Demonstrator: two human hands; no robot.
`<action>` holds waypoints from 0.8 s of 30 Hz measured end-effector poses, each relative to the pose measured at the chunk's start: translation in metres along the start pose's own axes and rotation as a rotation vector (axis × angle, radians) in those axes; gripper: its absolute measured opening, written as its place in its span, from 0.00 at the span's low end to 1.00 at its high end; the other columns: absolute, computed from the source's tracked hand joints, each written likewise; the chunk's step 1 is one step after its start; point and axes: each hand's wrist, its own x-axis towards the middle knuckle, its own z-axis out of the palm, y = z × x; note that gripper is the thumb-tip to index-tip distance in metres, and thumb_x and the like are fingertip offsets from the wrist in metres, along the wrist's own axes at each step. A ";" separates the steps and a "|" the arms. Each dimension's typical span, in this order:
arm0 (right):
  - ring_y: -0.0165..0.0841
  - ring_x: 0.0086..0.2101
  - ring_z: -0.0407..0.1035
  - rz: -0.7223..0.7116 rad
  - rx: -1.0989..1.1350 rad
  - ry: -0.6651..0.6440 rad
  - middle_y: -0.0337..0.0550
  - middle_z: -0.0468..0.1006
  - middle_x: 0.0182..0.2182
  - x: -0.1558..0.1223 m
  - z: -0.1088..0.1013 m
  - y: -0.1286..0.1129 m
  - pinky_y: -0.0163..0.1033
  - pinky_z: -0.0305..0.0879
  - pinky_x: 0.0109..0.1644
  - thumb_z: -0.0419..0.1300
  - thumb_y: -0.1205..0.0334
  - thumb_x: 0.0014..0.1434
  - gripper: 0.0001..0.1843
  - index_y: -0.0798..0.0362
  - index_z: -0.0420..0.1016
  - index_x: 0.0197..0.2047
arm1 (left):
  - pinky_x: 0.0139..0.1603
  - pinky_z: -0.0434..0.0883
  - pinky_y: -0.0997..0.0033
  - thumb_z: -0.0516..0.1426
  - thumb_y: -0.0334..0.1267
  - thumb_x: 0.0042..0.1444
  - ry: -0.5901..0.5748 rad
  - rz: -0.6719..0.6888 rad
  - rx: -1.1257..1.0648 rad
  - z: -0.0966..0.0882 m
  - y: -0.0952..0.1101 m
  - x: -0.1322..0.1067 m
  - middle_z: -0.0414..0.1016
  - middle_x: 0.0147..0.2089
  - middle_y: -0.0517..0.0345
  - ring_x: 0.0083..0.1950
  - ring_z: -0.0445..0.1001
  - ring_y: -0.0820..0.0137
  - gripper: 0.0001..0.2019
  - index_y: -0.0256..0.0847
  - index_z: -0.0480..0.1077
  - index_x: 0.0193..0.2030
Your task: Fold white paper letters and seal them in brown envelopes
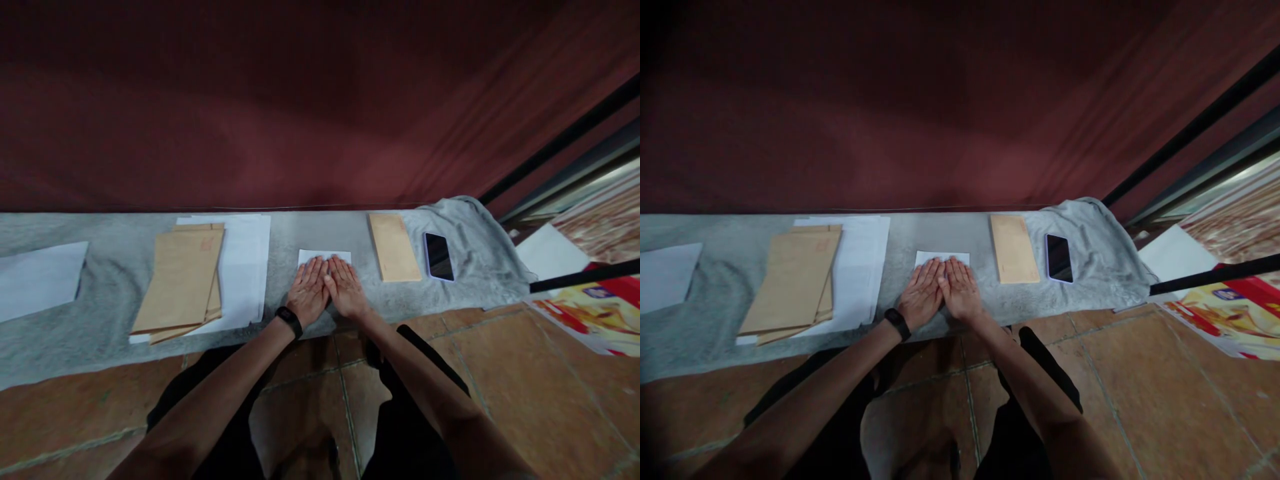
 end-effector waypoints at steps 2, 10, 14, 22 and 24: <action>0.40 0.72 0.45 -0.004 -0.031 0.016 0.53 0.53 0.73 0.001 0.000 0.004 0.53 0.43 0.75 0.37 0.50 0.75 0.32 0.58 0.51 0.75 | 0.77 0.47 0.51 0.42 0.40 0.70 0.010 -0.014 0.004 0.000 -0.001 -0.001 0.52 0.77 0.42 0.78 0.46 0.59 0.30 0.29 0.50 0.75; 0.46 0.72 0.47 0.045 -0.096 0.061 0.58 0.52 0.73 0.006 -0.003 0.021 0.56 0.45 0.74 0.40 0.49 0.75 0.35 0.63 0.51 0.75 | 0.77 0.46 0.49 0.45 0.49 0.70 0.021 -0.081 0.022 0.001 -0.006 0.000 0.50 0.77 0.39 0.78 0.47 0.56 0.33 0.29 0.51 0.75; 0.47 0.71 0.49 0.075 -0.117 0.062 0.60 0.52 0.73 0.009 -0.006 0.028 0.57 0.45 0.73 0.39 0.47 0.74 0.36 0.64 0.50 0.75 | 0.77 0.46 0.50 0.45 0.52 0.69 0.004 -0.106 0.047 -0.003 -0.009 0.003 0.50 0.77 0.37 0.78 0.47 0.55 0.36 0.27 0.50 0.75; 0.47 0.71 0.50 0.116 -0.189 0.051 0.57 0.53 0.73 0.009 -0.011 0.034 0.55 0.45 0.74 0.41 0.48 0.74 0.35 0.63 0.51 0.74 | 0.77 0.48 0.51 0.43 0.51 0.70 -0.049 -0.147 0.057 -0.008 -0.020 0.007 0.49 0.77 0.39 0.78 0.47 0.55 0.35 0.28 0.50 0.75; 0.46 0.71 0.50 0.128 -0.198 0.057 0.57 0.53 0.73 0.008 -0.012 0.034 0.54 0.46 0.74 0.42 0.49 0.74 0.34 0.63 0.52 0.74 | 0.77 0.48 0.52 0.42 0.51 0.70 -0.059 -0.169 0.058 -0.008 -0.023 0.008 0.50 0.77 0.39 0.78 0.48 0.56 0.35 0.28 0.50 0.75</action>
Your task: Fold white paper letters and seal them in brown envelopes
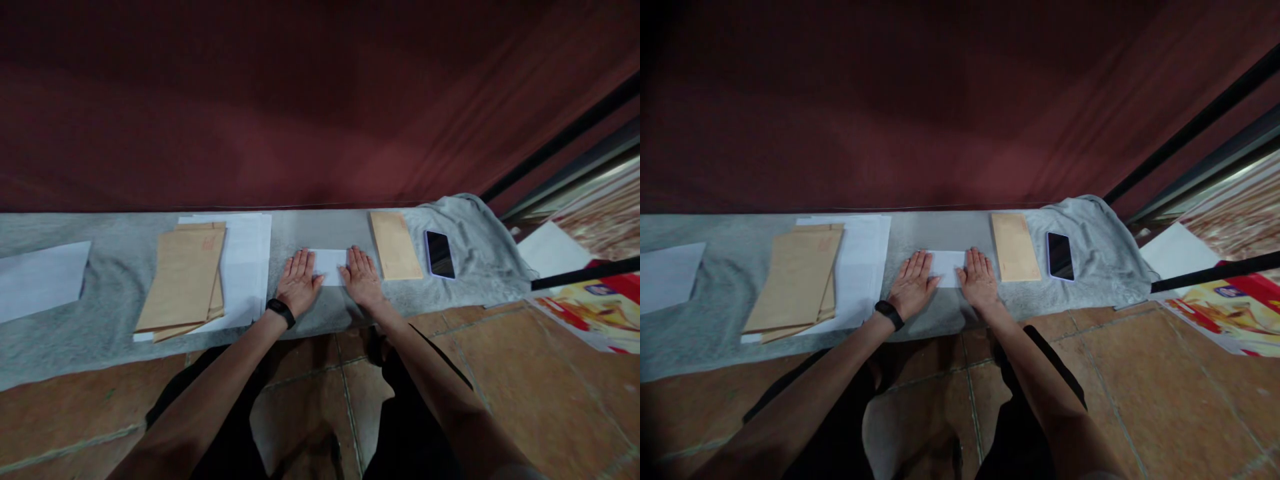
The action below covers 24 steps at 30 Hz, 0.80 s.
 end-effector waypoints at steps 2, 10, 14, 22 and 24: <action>0.46 0.71 0.50 0.007 -0.003 0.002 0.57 0.53 0.73 0.000 -0.001 0.001 0.54 0.46 0.74 0.43 0.51 0.74 0.33 0.63 0.52 0.74 | 0.77 0.48 0.51 0.42 0.50 0.70 -0.010 -0.018 0.003 0.000 -0.003 0.002 0.50 0.77 0.39 0.78 0.48 0.56 0.34 0.28 0.50 0.75; 0.41 0.71 0.49 0.002 0.111 0.009 0.57 0.55 0.72 -0.002 -0.009 -0.014 0.52 0.47 0.74 0.41 0.56 0.75 0.31 0.66 0.53 0.73 | 0.77 0.48 0.48 0.40 0.42 0.70 0.042 0.008 -0.020 -0.005 0.005 0.011 0.55 0.75 0.39 0.78 0.49 0.57 0.30 0.27 0.54 0.73; 0.36 0.71 0.50 -0.159 0.212 -0.074 0.52 0.58 0.71 -0.010 -0.009 -0.030 0.48 0.48 0.75 0.38 0.53 0.75 0.31 0.61 0.54 0.74 | 0.77 0.50 0.50 0.40 0.36 0.68 0.025 0.169 -0.067 -0.002 0.016 0.012 0.53 0.76 0.42 0.78 0.47 0.60 0.29 0.29 0.52 0.74; 0.38 0.71 0.49 -0.177 0.157 -0.086 0.50 0.56 0.72 -0.011 -0.005 -0.027 0.49 0.44 0.76 0.42 0.50 0.75 0.31 0.58 0.56 0.73 | 0.77 0.50 0.50 0.42 0.37 0.68 -0.024 0.173 -0.014 0.011 0.016 0.012 0.51 0.77 0.41 0.78 0.46 0.58 0.30 0.29 0.51 0.75; 0.39 0.71 0.49 -0.183 0.141 -0.087 0.50 0.55 0.72 -0.007 -0.005 -0.023 0.49 0.43 0.76 0.42 0.49 0.75 0.32 0.59 0.56 0.73 | 0.77 0.49 0.51 0.42 0.38 0.68 -0.010 0.171 -0.003 0.011 0.016 0.013 0.52 0.77 0.42 0.78 0.47 0.59 0.30 0.29 0.52 0.74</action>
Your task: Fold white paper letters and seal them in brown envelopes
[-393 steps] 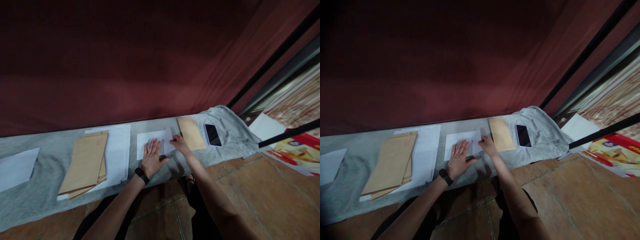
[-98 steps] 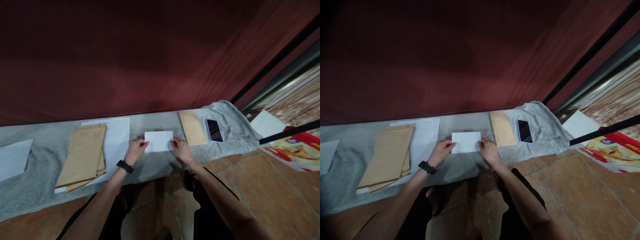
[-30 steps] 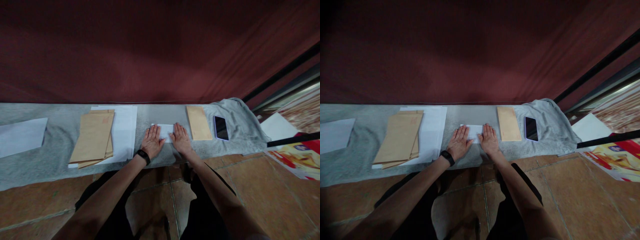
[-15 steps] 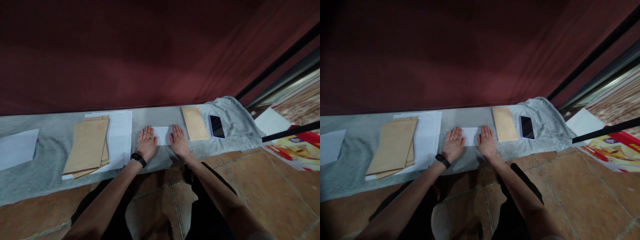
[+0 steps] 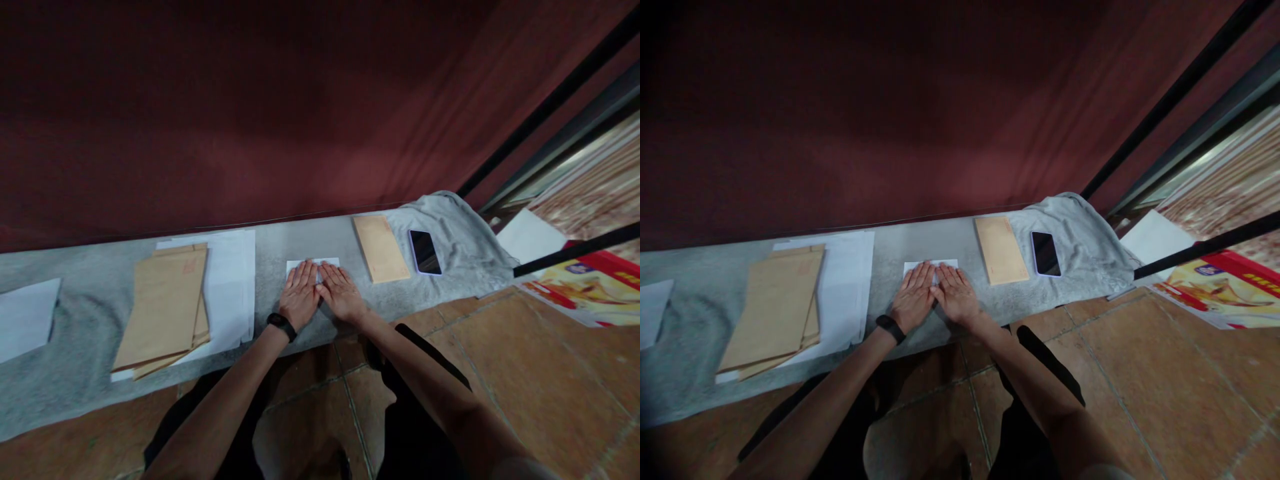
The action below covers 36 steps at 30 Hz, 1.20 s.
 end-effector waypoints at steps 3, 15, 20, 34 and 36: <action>0.40 0.72 0.48 0.008 -0.021 -0.007 0.50 0.54 0.73 0.005 -0.002 0.006 0.50 0.43 0.76 0.43 0.50 0.75 0.32 0.59 0.54 0.74 | 0.77 0.50 0.52 0.42 0.40 0.69 0.025 -0.024 0.008 -0.001 0.000 0.001 0.52 0.77 0.42 0.78 0.48 0.59 0.30 0.29 0.52 0.74; 0.39 0.72 0.46 0.051 -0.028 -0.040 0.48 0.52 0.73 0.023 -0.006 0.029 0.53 0.42 0.76 0.39 0.51 0.75 0.31 0.56 0.53 0.75 | 0.76 0.52 0.51 0.43 0.47 0.71 0.059 -0.063 -0.012 -0.004 0.003 0.002 0.55 0.75 0.39 0.77 0.52 0.56 0.31 0.29 0.56 0.73; 0.32 0.71 0.50 0.047 0.118 -0.113 0.43 0.58 0.72 0.030 -0.015 0.043 0.49 0.46 0.75 0.32 0.51 0.76 0.31 0.51 0.57 0.73 | 0.77 0.52 0.55 0.42 0.46 0.72 -0.041 0.229 -0.084 -0.014 0.013 -0.007 0.59 0.74 0.47 0.76 0.55 0.63 0.27 0.36 0.60 0.71; 0.32 0.71 0.49 0.020 0.090 -0.076 0.45 0.59 0.71 0.029 -0.015 0.043 0.50 0.45 0.76 0.32 0.51 0.76 0.31 0.51 0.59 0.73 | 0.77 0.51 0.54 0.41 0.46 0.72 0.009 0.210 -0.054 -0.007 0.015 -0.001 0.58 0.74 0.45 0.76 0.54 0.62 0.29 0.33 0.57 0.73; 0.32 0.71 0.49 0.012 0.074 -0.074 0.45 0.58 0.71 0.028 -0.016 0.042 0.50 0.46 0.76 0.33 0.51 0.76 0.31 0.52 0.58 0.73 | 0.77 0.51 0.54 0.41 0.45 0.71 0.012 0.159 -0.049 -0.006 0.011 0.000 0.56 0.75 0.45 0.77 0.52 0.62 0.29 0.33 0.56 0.73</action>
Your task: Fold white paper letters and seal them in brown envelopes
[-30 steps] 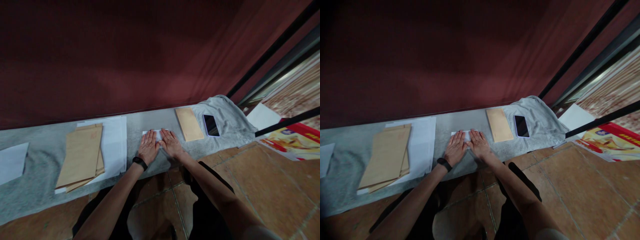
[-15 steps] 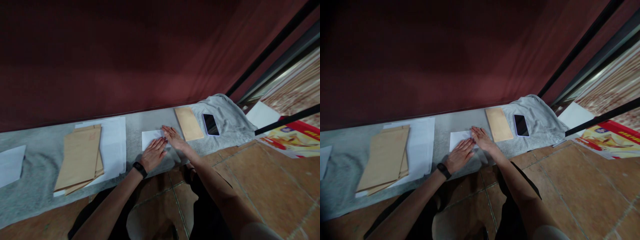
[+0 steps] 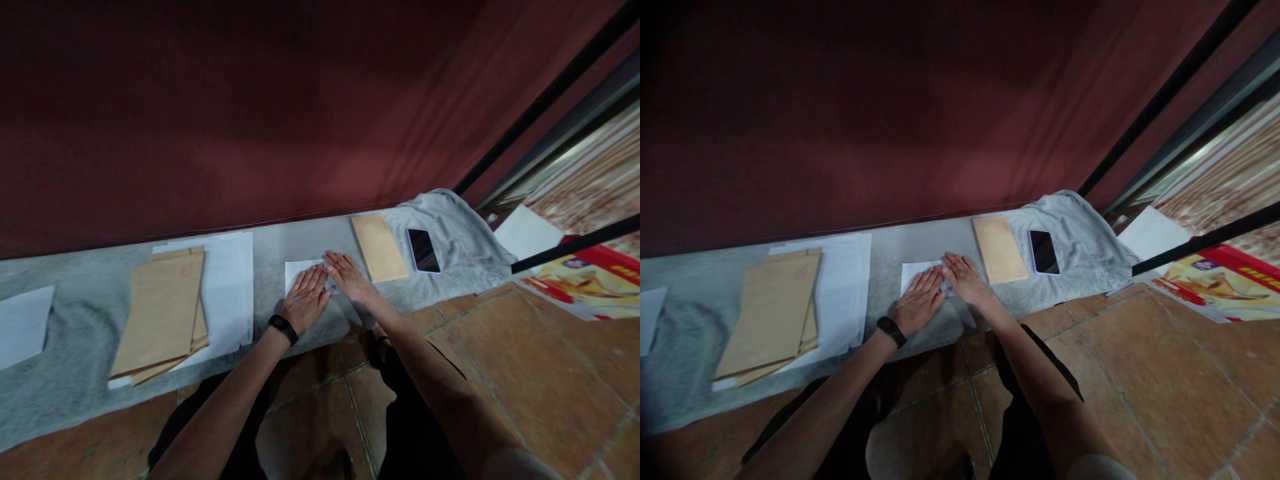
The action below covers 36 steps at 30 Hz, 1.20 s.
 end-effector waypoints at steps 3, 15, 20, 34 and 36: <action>0.36 0.71 0.49 0.021 -0.042 0.019 0.48 0.57 0.72 -0.003 0.000 -0.006 0.52 0.45 0.76 0.35 0.52 0.76 0.30 0.55 0.57 0.73 | 0.77 0.50 0.53 0.41 0.44 0.71 -0.007 -0.068 0.009 0.001 -0.007 0.001 0.54 0.76 0.45 0.77 0.51 0.61 0.29 0.33 0.55 0.74; 0.41 0.71 0.50 -0.215 -0.030 0.035 0.55 0.55 0.72 -0.061 0.017 -0.054 0.52 0.50 0.75 0.49 0.47 0.73 0.35 0.60 0.53 0.74 | 0.76 0.51 0.49 0.41 0.39 0.70 -0.023 -0.179 0.023 -0.006 -0.027 0.000 0.53 0.77 0.50 0.78 0.50 0.60 0.28 0.41 0.55 0.74; 0.41 0.71 0.49 -0.174 -0.083 0.030 0.57 0.55 0.72 -0.066 0.010 -0.035 0.53 0.49 0.75 0.49 0.49 0.73 0.34 0.61 0.53 0.74 | 0.76 0.50 0.49 0.41 0.45 0.71 0.021 -0.206 0.039 -0.003 -0.026 0.001 0.54 0.77 0.48 0.78 0.50 0.58 0.28 0.40 0.55 0.75; 0.44 0.70 0.52 -0.040 -0.171 0.101 0.56 0.55 0.72 -0.054 0.003 -0.010 0.53 0.49 0.74 0.49 0.51 0.73 0.33 0.62 0.54 0.74 | 0.76 0.48 0.50 0.41 0.53 0.70 -0.042 -0.298 0.109 -0.004 -0.027 -0.005 0.49 0.78 0.45 0.78 0.47 0.56 0.33 0.36 0.51 0.76; 0.44 0.70 0.52 -0.036 -0.165 0.103 0.54 0.56 0.72 -0.052 0.002 -0.007 0.53 0.49 0.74 0.48 0.52 0.74 0.32 0.61 0.54 0.74 | 0.76 0.48 0.50 0.41 0.53 0.70 -0.043 -0.319 0.113 -0.004 -0.029 -0.005 0.49 0.78 0.45 0.78 0.47 0.56 0.33 0.35 0.51 0.76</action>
